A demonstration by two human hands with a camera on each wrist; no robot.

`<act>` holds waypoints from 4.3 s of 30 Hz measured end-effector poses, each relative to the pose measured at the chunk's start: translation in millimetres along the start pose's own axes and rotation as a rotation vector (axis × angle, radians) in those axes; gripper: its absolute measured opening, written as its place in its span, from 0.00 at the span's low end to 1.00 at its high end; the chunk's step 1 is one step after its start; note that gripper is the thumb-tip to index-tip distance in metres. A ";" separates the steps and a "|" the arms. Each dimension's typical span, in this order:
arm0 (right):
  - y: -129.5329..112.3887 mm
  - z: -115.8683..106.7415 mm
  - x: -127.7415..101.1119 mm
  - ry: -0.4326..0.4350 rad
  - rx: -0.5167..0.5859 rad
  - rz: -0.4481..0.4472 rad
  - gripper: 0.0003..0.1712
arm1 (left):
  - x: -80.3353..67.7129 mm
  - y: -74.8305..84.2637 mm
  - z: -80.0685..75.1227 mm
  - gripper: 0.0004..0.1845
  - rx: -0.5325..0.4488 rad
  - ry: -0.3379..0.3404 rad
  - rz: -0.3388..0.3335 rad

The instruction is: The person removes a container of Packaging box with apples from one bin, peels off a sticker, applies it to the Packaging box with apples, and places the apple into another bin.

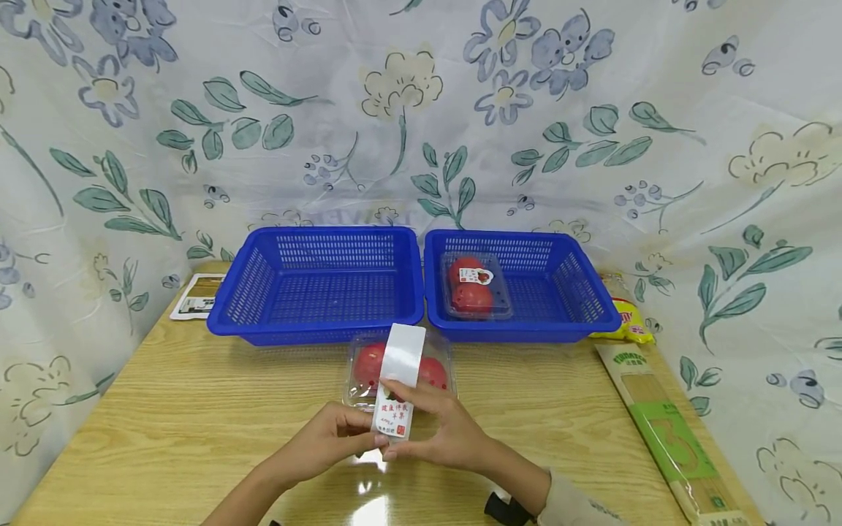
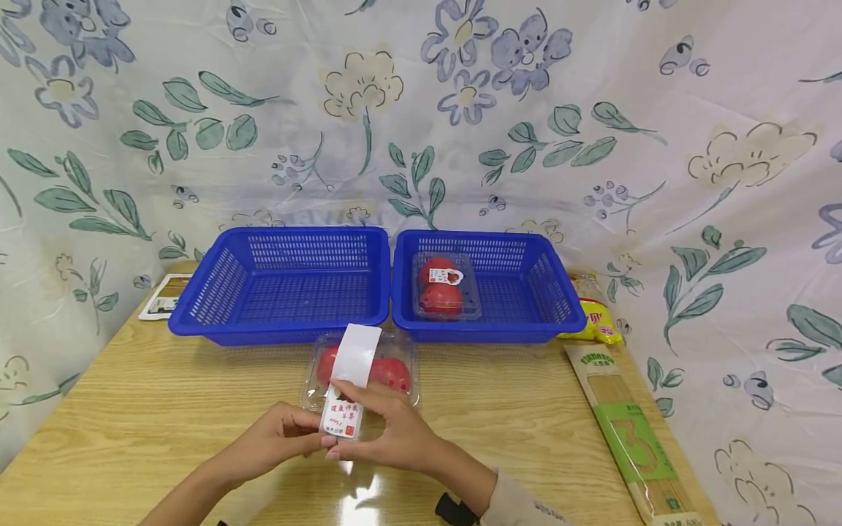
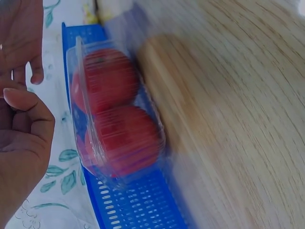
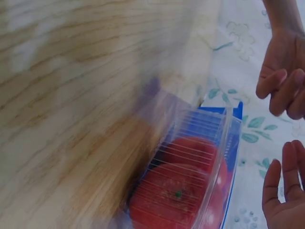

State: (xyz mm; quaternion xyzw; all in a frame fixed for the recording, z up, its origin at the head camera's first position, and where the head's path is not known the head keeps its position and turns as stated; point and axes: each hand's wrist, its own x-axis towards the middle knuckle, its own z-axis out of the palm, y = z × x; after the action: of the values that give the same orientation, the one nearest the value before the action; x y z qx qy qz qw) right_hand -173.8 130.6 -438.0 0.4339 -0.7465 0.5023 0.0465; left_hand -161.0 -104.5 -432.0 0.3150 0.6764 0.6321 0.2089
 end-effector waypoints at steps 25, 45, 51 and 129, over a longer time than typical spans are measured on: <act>-0.1 9.6 0.7 -0.020 -0.038 -0.041 0.27 | 4.1 -0.2 6.5 0.11 -0.002 0.061 0.083; 4.1 -22.5 12.4 0.234 0.013 0.159 0.14 | -52.5 -18.2 -29.4 0.24 -0.182 0.123 -0.082; 16.2 -25.7 12.0 0.290 -0.139 0.011 0.07 | -65.5 -17.6 -43.9 0.32 -0.179 0.263 -0.224; 13.4 -17.1 25.0 0.442 0.090 0.476 0.10 | 74.5 14.0 -28.4 0.12 0.233 0.595 -0.122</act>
State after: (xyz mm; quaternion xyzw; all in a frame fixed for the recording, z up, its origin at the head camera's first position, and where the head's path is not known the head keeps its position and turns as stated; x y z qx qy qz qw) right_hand -204.8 130.7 -426.5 0.1295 -0.7759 0.6135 0.0694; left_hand -231.3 -73.5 -406.3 0.0973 0.7931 0.6013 0.0022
